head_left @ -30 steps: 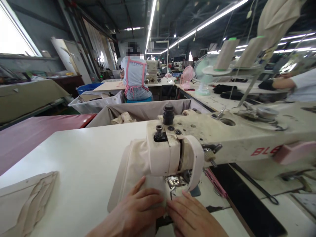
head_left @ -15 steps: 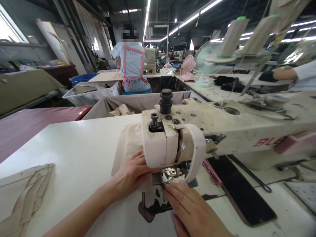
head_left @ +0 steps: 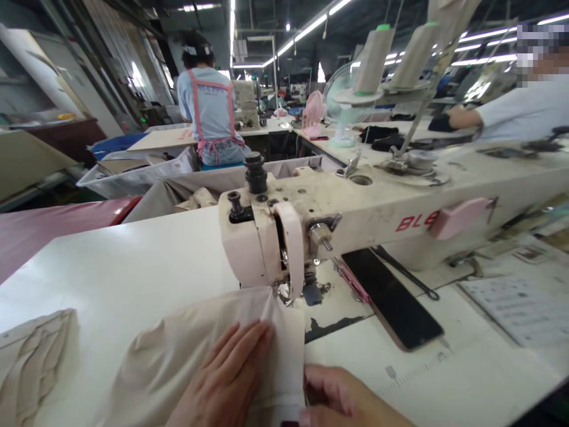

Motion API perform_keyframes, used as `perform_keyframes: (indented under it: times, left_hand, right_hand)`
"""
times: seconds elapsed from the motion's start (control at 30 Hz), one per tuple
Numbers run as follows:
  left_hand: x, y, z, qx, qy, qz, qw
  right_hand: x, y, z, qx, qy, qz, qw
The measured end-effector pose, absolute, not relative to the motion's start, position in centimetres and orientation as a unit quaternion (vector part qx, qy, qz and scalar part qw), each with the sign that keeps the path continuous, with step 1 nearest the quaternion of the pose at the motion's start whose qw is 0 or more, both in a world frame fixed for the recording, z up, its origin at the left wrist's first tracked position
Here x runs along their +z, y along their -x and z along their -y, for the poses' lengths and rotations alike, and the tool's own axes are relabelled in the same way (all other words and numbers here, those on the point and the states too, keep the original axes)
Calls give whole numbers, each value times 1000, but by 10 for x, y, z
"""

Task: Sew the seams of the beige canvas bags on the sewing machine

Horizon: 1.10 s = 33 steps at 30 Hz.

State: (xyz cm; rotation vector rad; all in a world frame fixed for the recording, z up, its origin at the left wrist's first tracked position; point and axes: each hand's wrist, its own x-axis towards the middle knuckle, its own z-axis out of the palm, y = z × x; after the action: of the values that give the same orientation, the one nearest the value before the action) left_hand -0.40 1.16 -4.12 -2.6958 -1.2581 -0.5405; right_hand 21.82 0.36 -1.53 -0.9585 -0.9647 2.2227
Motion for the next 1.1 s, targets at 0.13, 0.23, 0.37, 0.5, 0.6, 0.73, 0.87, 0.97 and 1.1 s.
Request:
perform_keyframes:
  times: [0.13,0.23,0.37,0.5,0.6,0.73,0.87,0.97,1.1]
  left_hand:
    - [-46,5,-16,-174,914,367,15]
    - [-43,6,-16,-184,908,377,-17]
    - [-23,-4,-28,-222,870,420,-135]
    - [-3,-28,-59,-230,793,479,-299]
    - [-1,-39,-78,-219,768,491,-347]
    - [-8,-41,-85,-209,761,496,-361]
    - [-18,-36,-84,-215,747,514,-364]
    - [-20,-35,-85,-230,727,550,-340]
    - [-15,-38,-90,-234,696,596,-325]
  right_hand:
    - [-9,-208,-25,743,384,391,383]
    - [-4,-206,-39,743,406,370,384]
    - [-6,-201,-48,743,430,356,370]
    - [-11,-198,-50,728,453,368,360]
    - [-13,-198,-51,706,477,389,351]
    - [-16,-199,-54,674,497,422,347]
    - [-22,-198,-50,636,513,459,348]
    - [-29,-199,-38,520,537,559,358]
    - [-34,-204,-26,224,486,787,308]
